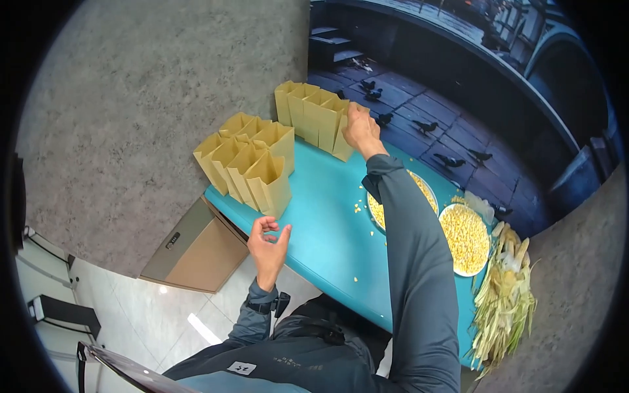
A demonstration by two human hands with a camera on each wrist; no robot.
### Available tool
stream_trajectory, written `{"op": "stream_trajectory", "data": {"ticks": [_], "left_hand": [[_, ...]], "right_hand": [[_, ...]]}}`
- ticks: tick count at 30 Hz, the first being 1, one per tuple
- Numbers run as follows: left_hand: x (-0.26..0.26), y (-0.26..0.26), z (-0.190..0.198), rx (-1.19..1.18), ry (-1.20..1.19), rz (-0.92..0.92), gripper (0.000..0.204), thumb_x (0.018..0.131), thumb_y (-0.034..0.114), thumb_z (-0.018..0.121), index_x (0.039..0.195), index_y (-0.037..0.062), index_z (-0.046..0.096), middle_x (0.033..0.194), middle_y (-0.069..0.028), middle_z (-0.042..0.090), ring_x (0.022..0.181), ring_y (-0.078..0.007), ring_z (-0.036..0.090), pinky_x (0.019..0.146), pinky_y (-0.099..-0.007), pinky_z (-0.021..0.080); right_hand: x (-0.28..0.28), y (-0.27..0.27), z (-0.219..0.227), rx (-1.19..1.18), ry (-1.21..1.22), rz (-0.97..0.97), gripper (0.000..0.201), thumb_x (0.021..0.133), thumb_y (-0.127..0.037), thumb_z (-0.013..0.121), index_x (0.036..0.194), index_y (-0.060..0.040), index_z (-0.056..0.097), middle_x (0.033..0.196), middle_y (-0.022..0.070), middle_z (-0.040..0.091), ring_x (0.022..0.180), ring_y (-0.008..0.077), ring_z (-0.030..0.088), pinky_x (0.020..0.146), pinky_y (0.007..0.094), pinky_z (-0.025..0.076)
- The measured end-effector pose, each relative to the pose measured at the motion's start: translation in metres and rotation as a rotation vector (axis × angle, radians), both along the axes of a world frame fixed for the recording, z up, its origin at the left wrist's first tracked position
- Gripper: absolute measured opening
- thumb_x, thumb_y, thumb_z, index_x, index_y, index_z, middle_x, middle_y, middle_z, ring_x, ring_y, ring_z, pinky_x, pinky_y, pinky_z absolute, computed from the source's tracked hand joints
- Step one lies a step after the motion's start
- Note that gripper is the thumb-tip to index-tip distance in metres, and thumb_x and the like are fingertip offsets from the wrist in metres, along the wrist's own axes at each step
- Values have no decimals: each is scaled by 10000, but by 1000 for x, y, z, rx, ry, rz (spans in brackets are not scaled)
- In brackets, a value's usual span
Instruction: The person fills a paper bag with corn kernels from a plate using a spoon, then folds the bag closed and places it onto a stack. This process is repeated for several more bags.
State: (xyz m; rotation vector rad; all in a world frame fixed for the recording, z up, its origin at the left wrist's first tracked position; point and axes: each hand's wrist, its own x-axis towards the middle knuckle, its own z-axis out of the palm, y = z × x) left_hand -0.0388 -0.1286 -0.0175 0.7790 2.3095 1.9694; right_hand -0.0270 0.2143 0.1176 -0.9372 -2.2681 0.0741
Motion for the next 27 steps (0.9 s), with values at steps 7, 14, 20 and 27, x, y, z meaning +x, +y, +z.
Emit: {"op": "stream_trajectory", "data": {"ticks": [7, 14, 20, 27], "left_hand": [[15, 3, 12, 92, 47, -197, 418, 841, 106, 924, 1165, 37, 671, 1012, -55, 704, 942, -138, 675, 765, -301, 545], [16, 19, 50, 29, 293, -388, 774, 711, 138, 995, 1374, 36, 607, 1278, -155, 669, 1200, -312, 644, 923, -407, 557], [34, 19, 53, -64, 566, -527, 1167, 627, 166, 1009, 1609, 51, 387, 1518, -168, 534, 1436, -393, 460, 1198, -489, 371], [71, -3, 9, 6, 411, -613, 1139, 648, 164, 973, 1601, 48, 360, 1444, -173, 547, 1369, -396, 499, 1187, -530, 353]], "right_hand": [[36, -8, -9, -159, -98, 30, 150, 929, -90, 653, 1051, -33, 720, 1051, 267, 751, 1033, 513, 716, 859, 590, 587], [156, -128, 18, 52, 55, 419, 76, 916, -31, 658, 988, -21, 682, 941, 187, 697, 882, 457, 683, 768, 535, 564], [231, -234, 0, -55, 195, 457, 190, 828, 57, 719, 995, -26, 683, 1143, 120, 748, 918, 376, 732, 755, 436, 599], [274, -290, -32, -89, 357, 385, 234, 779, 62, 703, 997, -25, 687, 1236, 132, 746, 983, 356, 748, 812, 425, 617]]}}
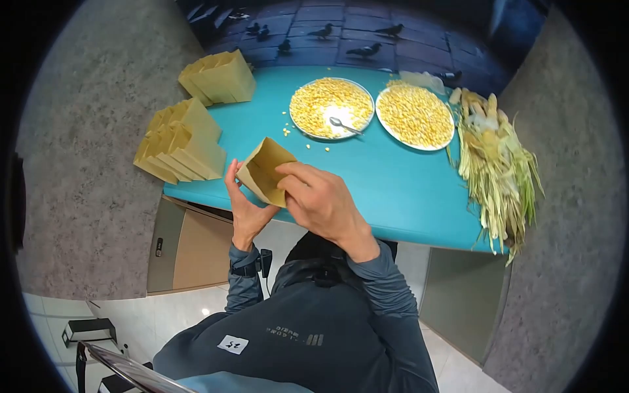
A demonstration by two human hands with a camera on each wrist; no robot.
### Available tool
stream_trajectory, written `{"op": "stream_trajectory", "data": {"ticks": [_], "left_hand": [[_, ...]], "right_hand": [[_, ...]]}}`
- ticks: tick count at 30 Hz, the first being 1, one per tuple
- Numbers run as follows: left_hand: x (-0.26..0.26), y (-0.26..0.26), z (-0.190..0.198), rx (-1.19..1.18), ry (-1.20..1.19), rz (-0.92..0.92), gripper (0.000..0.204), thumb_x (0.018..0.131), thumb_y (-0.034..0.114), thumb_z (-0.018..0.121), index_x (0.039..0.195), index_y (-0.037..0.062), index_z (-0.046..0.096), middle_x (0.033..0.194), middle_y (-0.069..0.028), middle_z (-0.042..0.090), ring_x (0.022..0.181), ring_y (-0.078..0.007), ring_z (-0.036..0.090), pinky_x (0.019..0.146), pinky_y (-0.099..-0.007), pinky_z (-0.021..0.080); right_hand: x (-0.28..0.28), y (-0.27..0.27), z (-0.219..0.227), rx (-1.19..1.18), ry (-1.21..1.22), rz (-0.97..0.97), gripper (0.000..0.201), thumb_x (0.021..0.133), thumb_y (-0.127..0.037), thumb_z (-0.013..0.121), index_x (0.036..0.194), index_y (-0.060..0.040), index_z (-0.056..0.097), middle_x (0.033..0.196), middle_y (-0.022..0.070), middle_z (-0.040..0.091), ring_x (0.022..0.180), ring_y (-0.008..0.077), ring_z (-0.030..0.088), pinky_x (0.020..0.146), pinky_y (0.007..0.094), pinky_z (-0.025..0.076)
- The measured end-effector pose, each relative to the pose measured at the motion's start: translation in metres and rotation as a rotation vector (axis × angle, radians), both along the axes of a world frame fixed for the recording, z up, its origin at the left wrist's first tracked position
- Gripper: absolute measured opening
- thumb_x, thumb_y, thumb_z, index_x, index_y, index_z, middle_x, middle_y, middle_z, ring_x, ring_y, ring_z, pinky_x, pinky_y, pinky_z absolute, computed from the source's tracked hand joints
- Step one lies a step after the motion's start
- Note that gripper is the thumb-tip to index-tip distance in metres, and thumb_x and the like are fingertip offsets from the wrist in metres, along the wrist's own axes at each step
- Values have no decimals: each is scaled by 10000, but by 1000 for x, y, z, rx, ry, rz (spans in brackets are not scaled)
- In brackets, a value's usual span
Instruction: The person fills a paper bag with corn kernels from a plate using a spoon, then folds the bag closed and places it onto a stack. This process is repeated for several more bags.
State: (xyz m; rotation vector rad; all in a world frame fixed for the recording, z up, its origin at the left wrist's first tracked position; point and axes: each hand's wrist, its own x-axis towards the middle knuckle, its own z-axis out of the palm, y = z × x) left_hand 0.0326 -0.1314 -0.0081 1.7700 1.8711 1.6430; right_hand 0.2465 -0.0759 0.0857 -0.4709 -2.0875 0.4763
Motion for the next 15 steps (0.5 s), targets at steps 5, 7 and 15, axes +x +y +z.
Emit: {"op": "stream_trajectory", "data": {"ticks": [5, 7, 15], "left_hand": [[4, 1, -14, -67, 31, 25, 1124, 683, 201, 1015, 1575, 32, 352, 1456, -188, 526, 1344, -368, 536, 1163, -509, 406], [10, 2, -7, -75, -72, -11, 1094, 695, 173, 1007, 1567, 32, 360, 1465, -188, 518, 1341, -349, 548, 1148, -489, 435], [-6, 18, -10, -50, -139, 21, 998, 720, 72, 965, 1534, 26, 389, 1424, -147, 503, 1315, -290, 547, 1124, -426, 463]], "right_hand": [[9, -15, -12, -14, -9, -2, 236, 808, 11, 746, 1039, -11, 701, 1248, 142, 723, 987, 334, 749, 812, 416, 621], [14, -20, -11, -7, 3, -22, 258, 814, 10, 753, 1068, -11, 713, 1262, 142, 718, 972, 330, 750, 797, 410, 621], [69, 20, -27, -382, 180, -369, 298, 902, -53, 792, 1190, -11, 725, 1110, 159, 776, 816, 244, 777, 647, 364, 592]]}}
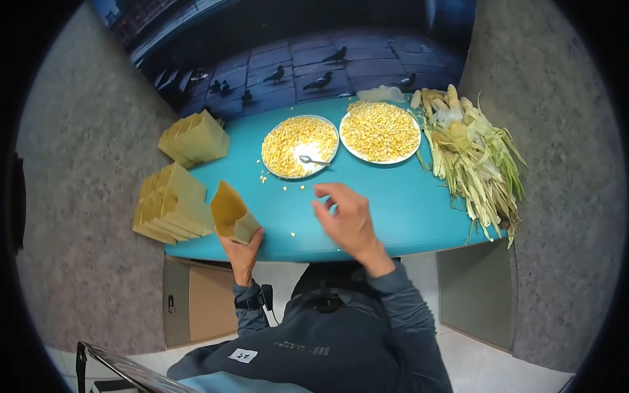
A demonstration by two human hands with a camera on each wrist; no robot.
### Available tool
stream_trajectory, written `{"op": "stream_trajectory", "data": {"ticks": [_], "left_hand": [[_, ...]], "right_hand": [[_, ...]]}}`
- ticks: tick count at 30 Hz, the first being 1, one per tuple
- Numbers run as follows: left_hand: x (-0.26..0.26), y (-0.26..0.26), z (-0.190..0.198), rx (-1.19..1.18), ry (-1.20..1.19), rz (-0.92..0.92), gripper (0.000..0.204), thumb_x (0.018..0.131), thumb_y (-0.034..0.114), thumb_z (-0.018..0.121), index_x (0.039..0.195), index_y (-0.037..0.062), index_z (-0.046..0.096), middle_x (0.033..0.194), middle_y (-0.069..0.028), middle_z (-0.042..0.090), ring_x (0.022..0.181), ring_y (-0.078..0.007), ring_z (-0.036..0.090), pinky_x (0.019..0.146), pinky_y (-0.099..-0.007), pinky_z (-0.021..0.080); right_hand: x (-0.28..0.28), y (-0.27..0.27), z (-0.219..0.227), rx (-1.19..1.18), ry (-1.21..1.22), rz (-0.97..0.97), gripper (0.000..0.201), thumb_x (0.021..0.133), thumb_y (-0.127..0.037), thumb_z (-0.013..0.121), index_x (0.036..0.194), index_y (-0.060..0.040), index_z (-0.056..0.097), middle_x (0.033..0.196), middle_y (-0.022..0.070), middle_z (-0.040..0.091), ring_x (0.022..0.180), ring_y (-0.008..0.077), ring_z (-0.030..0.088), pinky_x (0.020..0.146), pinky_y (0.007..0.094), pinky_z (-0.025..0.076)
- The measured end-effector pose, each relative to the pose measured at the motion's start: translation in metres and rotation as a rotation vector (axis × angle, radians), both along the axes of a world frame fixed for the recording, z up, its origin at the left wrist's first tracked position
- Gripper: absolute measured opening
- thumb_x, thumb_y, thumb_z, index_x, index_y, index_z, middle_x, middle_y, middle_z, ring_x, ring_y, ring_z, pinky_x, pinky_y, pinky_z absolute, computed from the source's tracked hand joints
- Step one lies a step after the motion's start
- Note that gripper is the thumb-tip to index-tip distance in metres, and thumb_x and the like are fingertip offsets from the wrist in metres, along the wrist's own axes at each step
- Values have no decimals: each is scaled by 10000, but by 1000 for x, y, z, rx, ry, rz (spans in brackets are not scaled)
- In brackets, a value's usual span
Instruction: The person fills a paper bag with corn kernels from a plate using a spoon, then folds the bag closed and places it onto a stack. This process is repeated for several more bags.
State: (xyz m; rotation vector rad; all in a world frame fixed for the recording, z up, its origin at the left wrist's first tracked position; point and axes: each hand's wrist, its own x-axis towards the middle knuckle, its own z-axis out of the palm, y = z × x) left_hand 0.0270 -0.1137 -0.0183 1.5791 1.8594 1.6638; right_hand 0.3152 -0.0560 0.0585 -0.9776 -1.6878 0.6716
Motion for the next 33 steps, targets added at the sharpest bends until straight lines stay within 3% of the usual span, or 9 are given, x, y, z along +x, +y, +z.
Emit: {"op": "stream_trajectory", "data": {"ticks": [4, 8, 12, 14, 17, 18, 23, 30, 33], "left_hand": [[-14, 12, -9, 1, -155, -28, 942, 720, 85, 970, 1487, 13, 427, 1384, -145, 500, 1278, -297, 548, 1095, -429, 467], [-22, 6, -16, -22, 3, 43, 846, 730, 142, 981, 1411, -8, 502, 1327, -149, 491, 1189, -322, 564, 1043, -449, 481], [-25, -19, -16, -14, 113, 76, 497, 781, 98, 959, 1159, -22, 659, 1114, -118, 658, 1002, -269, 652, 906, -394, 532], [-26, -33, -17, 1, 169, 96, 326, 807, 77, 948, 1032, -29, 738, 1008, -102, 742, 908, -243, 696, 837, -366, 558], [-31, -52, -24, 3, 195, 117, 374, 808, 96, 957, 1080, -25, 730, 1043, -102, 743, 943, -240, 702, 863, -369, 564], [-32, -59, -27, 4, 193, 132, 374, 808, 96, 957, 1080, -25, 730, 1043, -102, 743, 943, -240, 702, 863, -369, 564], [-33, -90, -41, -72, 131, 149, 913, 731, 216, 1003, 1488, 31, 528, 1427, -155, 482, 1315, -372, 517, 1098, -456, 454], [-29, -131, -39, -86, 50, 215, 936, 730, 197, 1004, 1500, 29, 500, 1388, -141, 489, 1274, -340, 551, 1071, -448, 484], [-26, -141, -32, -106, 6, 259, 961, 729, 186, 1004, 1511, 20, 472, 1386, -133, 498, 1268, -318, 566, 1064, -427, 498]], "right_hand": [[29, 89, -49, -118, -143, -109, 302, 908, -137, 818, 1162, -3, 724, 940, 165, 783, 812, 283, 776, 666, 398, 587], [23, 141, -60, -194, -346, -104, 414, 893, -324, 863, 1052, 26, 708, 840, 197, 758, 813, 357, 763, 737, 464, 580], [7, 168, -68, -339, -377, -45, 512, 871, -419, 882, 1013, 34, 689, 802, 224, 737, 826, 401, 747, 771, 491, 566], [3, 170, -66, -328, -421, -34, 468, 894, -372, 874, 1005, 37, 676, 806, 205, 749, 750, 333, 765, 696, 450, 596], [2, 169, -54, -584, -258, 54, 334, 928, -238, 852, 994, 28, 661, 839, 149, 778, 607, 162, 759, 526, 304, 607], [2, 169, -54, -580, -265, 66, 334, 928, -238, 852, 994, 28, 661, 839, 149, 778, 607, 162, 759, 526, 304, 607], [3, 175, -62, -526, -302, 64, 255, 921, -194, 851, 915, 15, 705, 777, 122, 776, 635, 162, 769, 566, 302, 617], [-4, 182, -57, -511, -328, -4, 285, 888, -207, 861, 723, -32, 708, 680, 103, 751, 646, 162, 768, 574, 300, 611], [-1, 190, -60, -225, -576, -120, 361, 947, -298, 831, 755, -40, 667, 724, 85, 756, 561, 160, 728, 545, 309, 597]]}}
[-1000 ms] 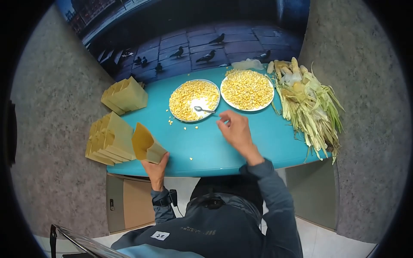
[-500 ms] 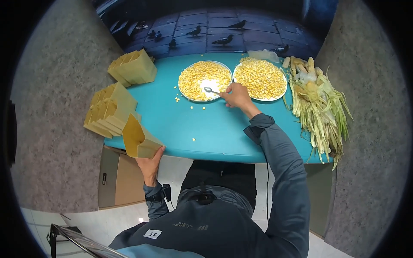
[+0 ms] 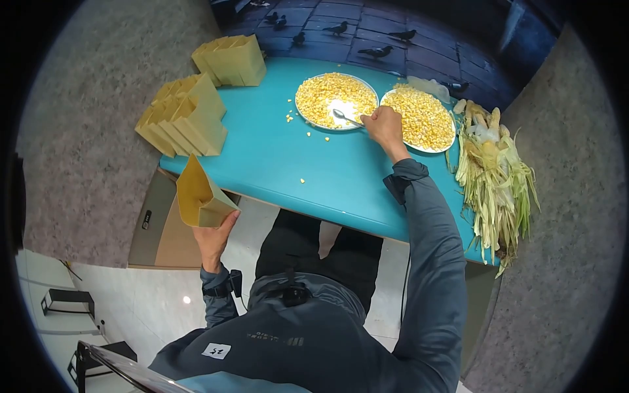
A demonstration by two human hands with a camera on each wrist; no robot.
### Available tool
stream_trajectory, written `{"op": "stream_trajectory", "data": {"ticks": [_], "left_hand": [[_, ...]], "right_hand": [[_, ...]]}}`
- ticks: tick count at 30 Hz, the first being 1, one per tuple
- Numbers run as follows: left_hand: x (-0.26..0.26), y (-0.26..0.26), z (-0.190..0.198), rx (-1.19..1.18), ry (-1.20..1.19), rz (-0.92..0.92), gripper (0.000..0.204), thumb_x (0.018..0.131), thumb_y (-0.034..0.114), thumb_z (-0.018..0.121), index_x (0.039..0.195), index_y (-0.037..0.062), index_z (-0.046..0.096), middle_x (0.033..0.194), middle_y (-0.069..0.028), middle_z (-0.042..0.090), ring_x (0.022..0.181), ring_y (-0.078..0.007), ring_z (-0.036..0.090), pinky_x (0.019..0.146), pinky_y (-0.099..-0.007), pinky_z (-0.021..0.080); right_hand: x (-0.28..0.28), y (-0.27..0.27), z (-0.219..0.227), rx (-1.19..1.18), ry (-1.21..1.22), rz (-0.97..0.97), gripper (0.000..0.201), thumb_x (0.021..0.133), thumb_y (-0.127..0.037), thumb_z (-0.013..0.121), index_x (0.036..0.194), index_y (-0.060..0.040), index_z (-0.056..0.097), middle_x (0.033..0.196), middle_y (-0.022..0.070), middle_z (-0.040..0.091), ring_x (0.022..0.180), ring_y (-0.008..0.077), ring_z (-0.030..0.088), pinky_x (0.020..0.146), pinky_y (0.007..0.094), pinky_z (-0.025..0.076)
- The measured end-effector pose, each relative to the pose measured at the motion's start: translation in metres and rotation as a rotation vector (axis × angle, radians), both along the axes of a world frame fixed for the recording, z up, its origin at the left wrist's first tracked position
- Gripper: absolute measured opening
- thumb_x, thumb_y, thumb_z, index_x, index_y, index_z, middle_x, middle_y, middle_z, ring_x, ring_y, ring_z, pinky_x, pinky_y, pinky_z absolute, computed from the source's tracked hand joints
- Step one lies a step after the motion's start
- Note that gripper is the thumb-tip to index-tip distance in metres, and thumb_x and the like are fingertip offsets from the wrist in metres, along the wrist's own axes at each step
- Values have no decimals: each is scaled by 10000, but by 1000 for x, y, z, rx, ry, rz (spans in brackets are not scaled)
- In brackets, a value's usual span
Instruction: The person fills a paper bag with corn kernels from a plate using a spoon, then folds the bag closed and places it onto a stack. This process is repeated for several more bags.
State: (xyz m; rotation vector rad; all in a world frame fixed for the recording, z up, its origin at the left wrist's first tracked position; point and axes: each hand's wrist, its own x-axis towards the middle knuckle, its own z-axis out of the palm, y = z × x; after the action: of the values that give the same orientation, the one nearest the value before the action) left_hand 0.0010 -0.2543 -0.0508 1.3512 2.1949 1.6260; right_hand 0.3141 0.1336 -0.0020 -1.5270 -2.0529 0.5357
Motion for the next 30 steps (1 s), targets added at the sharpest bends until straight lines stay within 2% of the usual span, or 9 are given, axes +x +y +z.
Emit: {"op": "stream_trajectory", "data": {"ticks": [1, 3, 6, 11, 14, 19, 25, 28, 30], "left_hand": [[1, -1, 2, 9, 8, 1, 975, 730, 173, 1003, 1521, 19, 453, 1390, -127, 506, 1274, -303, 569, 1068, -420, 499], [3, -6, 4, 9, 13, 2, 990, 731, 160, 1002, 1531, 17, 435, 1394, -122, 514, 1281, -288, 571, 1073, -412, 500], [4, 6, 9, 34, -50, -34, 1013, 735, 122, 995, 1555, 18, 409, 1401, -118, 530, 1291, -270, 574, 1081, -403, 498], [4, 23, 15, 38, -105, -128, 1025, 740, 63, 973, 1578, 23, 385, 1429, -123, 536, 1309, -258, 572, 1102, -394, 488], [5, 29, 13, 26, -98, -146, 1015, 743, 55, 966, 1577, 22, 387, 1449, -123, 530, 1313, -252, 571, 1106, -390, 486], [4, 39, 9, 28, -120, -172, 1014, 747, 59, 967, 1576, 17, 386, 1438, -125, 546, 1296, -253, 584, 1104, -390, 489], [-5, 46, 4, 32, -149, -178, 1028, 744, 74, 980, 1578, 14, 382, 1423, -136, 565, 1290, -258, 590, 1098, -392, 493], [-14, 53, -1, 24, -141, -198, 1036, 741, 91, 988, 1580, 13, 386, 1431, -141, 563, 1300, -262, 586, 1095, -393, 495], [-17, 65, -2, 41, -115, -224, 1031, 729, 120, 1000, 1572, 18, 415, 1423, -148, 580, 1298, -270, 596, 1085, -399, 500]], "right_hand": [[-1, -2, 1, -4, -7, 8, 361, 947, -298, 831, 755, -40, 667, 724, 85, 756, 561, 160, 728, 545, 309, 597], [0, -5, 3, -265, 123, 30, 349, 952, -290, 832, 787, -25, 675, 740, 102, 762, 614, 165, 762, 524, 304, 600], [-3, -8, 0, -259, 258, 3, 317, 944, -255, 846, 830, -4, 690, 772, 117, 771, 657, 172, 783, 517, 298, 608], [-6, -6, -6, -298, 268, -30, 265, 938, -201, 857, 865, 10, 716, 811, 118, 778, 666, 179, 785, 532, 296, 618], [-5, -3, -13, -355, 405, -53, 211, 944, -116, 839, 856, 21, 704, 816, 126, 773, 679, 187, 791, 533, 296, 624], [-2, -2, -18, -401, 486, -44, 160, 933, -67, 836, 868, 25, 724, 825, 104, 771, 697, 168, 788, 557, 274, 620], [-5, 3, -5, -267, 535, -51, 100, 906, -87, 814, 874, 6, 796, 780, 75, 779, 686, 144, 769, 599, 275, 595], [-17, 15, 8, -65, 333, -29, 152, 829, -154, 853, 858, -10, 814, 763, 88, 789, 668, 170, 758, 693, 330, 613], [-26, 24, 13, 30, 258, -5, 152, 822, -154, 855, 863, -13, 817, 771, 95, 792, 693, 188, 767, 707, 339, 617]]}}
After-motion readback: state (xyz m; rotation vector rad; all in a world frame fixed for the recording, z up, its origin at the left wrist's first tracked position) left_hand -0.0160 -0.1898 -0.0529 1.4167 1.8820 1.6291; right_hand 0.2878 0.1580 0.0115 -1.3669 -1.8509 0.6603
